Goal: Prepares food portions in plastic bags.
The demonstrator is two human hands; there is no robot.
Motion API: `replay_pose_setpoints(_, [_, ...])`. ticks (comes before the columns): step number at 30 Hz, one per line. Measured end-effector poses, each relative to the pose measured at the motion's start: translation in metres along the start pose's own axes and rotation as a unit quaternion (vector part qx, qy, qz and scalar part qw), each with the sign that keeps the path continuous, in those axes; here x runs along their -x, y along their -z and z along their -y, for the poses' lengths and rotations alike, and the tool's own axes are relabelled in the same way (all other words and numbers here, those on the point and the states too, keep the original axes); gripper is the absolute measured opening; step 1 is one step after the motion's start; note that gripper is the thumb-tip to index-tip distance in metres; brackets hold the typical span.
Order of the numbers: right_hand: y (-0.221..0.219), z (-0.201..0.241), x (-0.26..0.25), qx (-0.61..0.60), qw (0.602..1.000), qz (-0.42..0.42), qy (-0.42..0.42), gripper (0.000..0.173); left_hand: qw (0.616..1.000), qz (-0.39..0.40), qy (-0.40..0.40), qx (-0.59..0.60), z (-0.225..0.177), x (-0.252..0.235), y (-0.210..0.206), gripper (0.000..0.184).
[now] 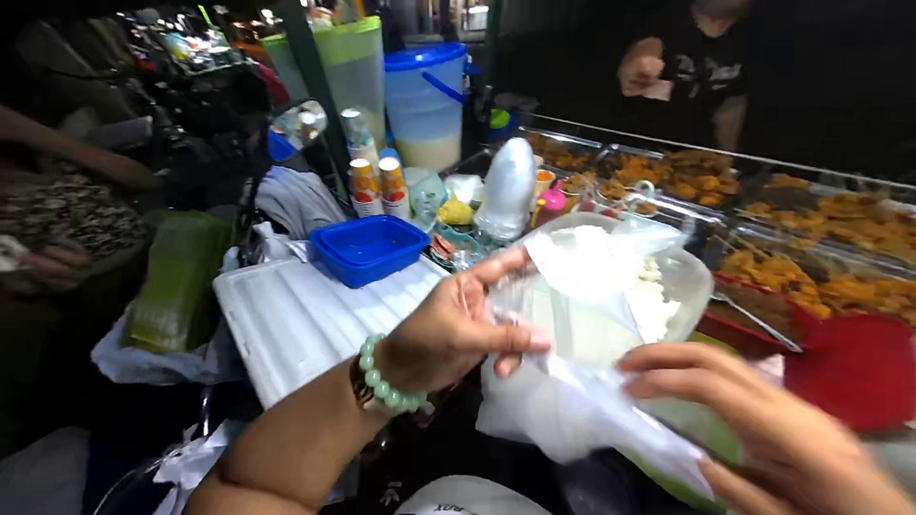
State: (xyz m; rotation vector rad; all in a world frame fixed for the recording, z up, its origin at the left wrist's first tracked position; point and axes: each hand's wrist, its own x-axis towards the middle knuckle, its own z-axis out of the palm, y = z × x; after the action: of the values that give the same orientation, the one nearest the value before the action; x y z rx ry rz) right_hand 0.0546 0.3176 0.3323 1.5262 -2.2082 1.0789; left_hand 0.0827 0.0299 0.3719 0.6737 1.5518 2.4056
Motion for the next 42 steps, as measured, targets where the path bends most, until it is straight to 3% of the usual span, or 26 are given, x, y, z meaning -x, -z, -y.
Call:
replay_pose_setpoints(4, [0.024,-0.012,0.028,-0.019,0.986,-0.166,-0.020,0.015,0.983,-0.110,-0.060,-0.132,-0.037,-0.048,0.020,0.068])
replay_pose_setpoints(8, [0.003,-0.023,0.073,-0.072,0.963,-0.176,-0.190,0.013,0.948,-0.204,-0.042,-0.240,-0.045,-0.110,0.053,0.078])
replay_pose_setpoints(12, [-0.029,-0.021,0.108,-0.044,0.949,-0.174,-0.260,0.011,0.893,-0.261,-0.067,-0.359,-0.038,-0.148,0.099,0.082])
replay_pose_setpoints(15, [-0.046,-0.018,0.126,-0.054,0.932,-0.185,-0.308,0.011,0.856,-0.289,-0.055,-0.425,-0.020,-0.148,0.131,0.077])
replay_pose_setpoints(19, [-0.057,-0.022,0.138,-0.052,0.920,-0.185,-0.343,0.013,0.828,-0.372,0.042,-0.417,0.030,-0.120,0.172,0.076])
replay_pose_setpoints(22, [-0.060,-0.028,0.138,-0.048,0.924,-0.170,-0.338,0.015,0.803,-0.416,0.104,-0.415,0.063,-0.085,0.178,0.082])
replay_pose_setpoints(24, [-0.062,-0.033,0.133,-0.051,0.929,-0.159,-0.331,0.015,0.783,-0.410,0.091,-0.458,0.072,-0.063,0.155,0.085])
replay_pose_setpoints(26, [-0.067,-0.040,0.129,-0.053,0.931,-0.147,-0.330,0.016,0.774,-0.369,0.013,-0.515,0.082,-0.038,0.115,0.075])
replay_pose_setpoints(28, [-0.071,-0.049,0.126,-0.054,0.933,-0.136,-0.329,0.016,0.762,-0.286,-0.098,-0.573,0.114,-0.006,0.085,0.053])
replay_pose_setpoints(30, [-0.071,-0.063,0.124,-0.033,0.933,-0.125,-0.337,0.018,0.738,-0.134,-0.132,-0.648,0.168,0.034,0.084,0.036])
replay_pose_setpoints(31, [-0.068,-0.073,0.122,-0.008,0.929,-0.115,-0.351,0.021,0.723,-0.047,-0.097,-0.682,0.194,0.056,0.092,0.034])
replay_pose_setpoints(32, [-0.064,-0.083,0.120,0.025,0.921,-0.103,-0.376,0.024,0.723,0.029,-0.003,-0.690,0.214,0.074,0.100,0.038])
replay_pose_setpoints(33, [-0.058,-0.095,0.117,0.057,0.907,-0.090,-0.408,0.026,0.733,0.076,0.149,-0.659,0.225,0.086,0.108,0.042])
replay_pose_setpoints(34, [-0.054,-0.109,0.115,0.089,0.889,-0.075,-0.442,0.026,0.737,0.077,0.287,-0.607,0.236,0.090,0.120,0.045])
replay_pose_setpoints(36, [-0.049,-0.131,0.110,0.153,0.855,-0.035,-0.495,0.027,0.734,-0.011,0.446,-0.512,0.261,0.089,0.148,0.047])
replay_pose_setpoints(39, [-0.057,-0.148,0.104,0.208,0.818,0.046,-0.534,0.026,0.707,-0.110,0.545,-0.437,0.302,0.072,0.185,0.047])
replay_pose_setpoints(42, [-0.074,-0.157,0.119,0.206,0.787,0.114,-0.570,0.037,0.674,-0.122,0.572,-0.451,0.339,0.048,0.208,0.046])
